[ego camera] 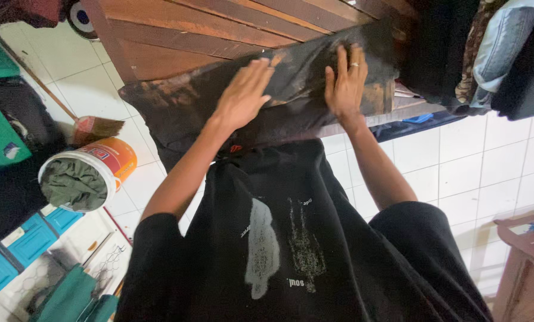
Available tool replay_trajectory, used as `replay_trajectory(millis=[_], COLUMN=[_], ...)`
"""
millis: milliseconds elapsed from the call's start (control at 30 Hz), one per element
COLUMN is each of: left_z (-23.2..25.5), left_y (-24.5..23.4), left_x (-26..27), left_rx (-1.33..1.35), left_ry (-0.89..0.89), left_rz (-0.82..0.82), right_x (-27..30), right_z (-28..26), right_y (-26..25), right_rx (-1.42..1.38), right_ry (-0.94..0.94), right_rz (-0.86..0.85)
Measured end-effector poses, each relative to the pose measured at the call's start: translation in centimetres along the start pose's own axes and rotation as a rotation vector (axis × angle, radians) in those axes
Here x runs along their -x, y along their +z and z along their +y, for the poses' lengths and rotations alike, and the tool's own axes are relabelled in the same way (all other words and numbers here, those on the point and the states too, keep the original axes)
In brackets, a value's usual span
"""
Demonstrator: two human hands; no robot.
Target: The person takes a black t-shirt from a suitcase and places it on a wooden table. They smooth out the shirt and fold it neatly by hand, folding the sides in and then folding the bottom up multiple times to create a compact rectangular shape.
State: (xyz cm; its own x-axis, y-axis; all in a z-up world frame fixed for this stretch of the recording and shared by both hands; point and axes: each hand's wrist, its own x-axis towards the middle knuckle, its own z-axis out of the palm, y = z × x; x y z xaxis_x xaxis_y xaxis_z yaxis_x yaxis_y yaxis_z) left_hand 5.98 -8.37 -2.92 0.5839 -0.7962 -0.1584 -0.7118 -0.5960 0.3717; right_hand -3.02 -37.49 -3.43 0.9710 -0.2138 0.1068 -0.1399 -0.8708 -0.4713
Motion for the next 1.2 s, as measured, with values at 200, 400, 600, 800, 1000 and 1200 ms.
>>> replay_trajectory(millis=[200,400,600,800,1000,1200], left_z=[-0.2,-0.7,0.5,-0.3,-2.0,-0.4], left_y=[1.8,-1.3,-2.4,-1.4,-1.9,0.5], left_x=[-4.1,-3.9,-3.9,2.1,9.8,11.6], left_rx=[0.027,-0.004,-0.036,-0.019,0.094,0.098], left_ry=[0.111,0.089,0.060,-0.018,-0.266,-0.353], left_rz=[-0.039,-0.195,-0.198,-0.023,0.014,0.120], right_x=[2.5,5.0,3.6,2.7,5.0,4.4], right_z=[3.6,5.0,5.3,4.5,4.7,7.8], right_y=[-0.6,-4.7,-3.2,-1.4,-1.4,-3.0], right_rx=[0.316,0.272,0.288,0.133,0.161,0.305], right_ry=[-0.011,0.064,0.038,-0.011,0.010,-0.059], right_rz=[-0.214,-0.345,-0.252,-0.166,-0.124,-0.005])
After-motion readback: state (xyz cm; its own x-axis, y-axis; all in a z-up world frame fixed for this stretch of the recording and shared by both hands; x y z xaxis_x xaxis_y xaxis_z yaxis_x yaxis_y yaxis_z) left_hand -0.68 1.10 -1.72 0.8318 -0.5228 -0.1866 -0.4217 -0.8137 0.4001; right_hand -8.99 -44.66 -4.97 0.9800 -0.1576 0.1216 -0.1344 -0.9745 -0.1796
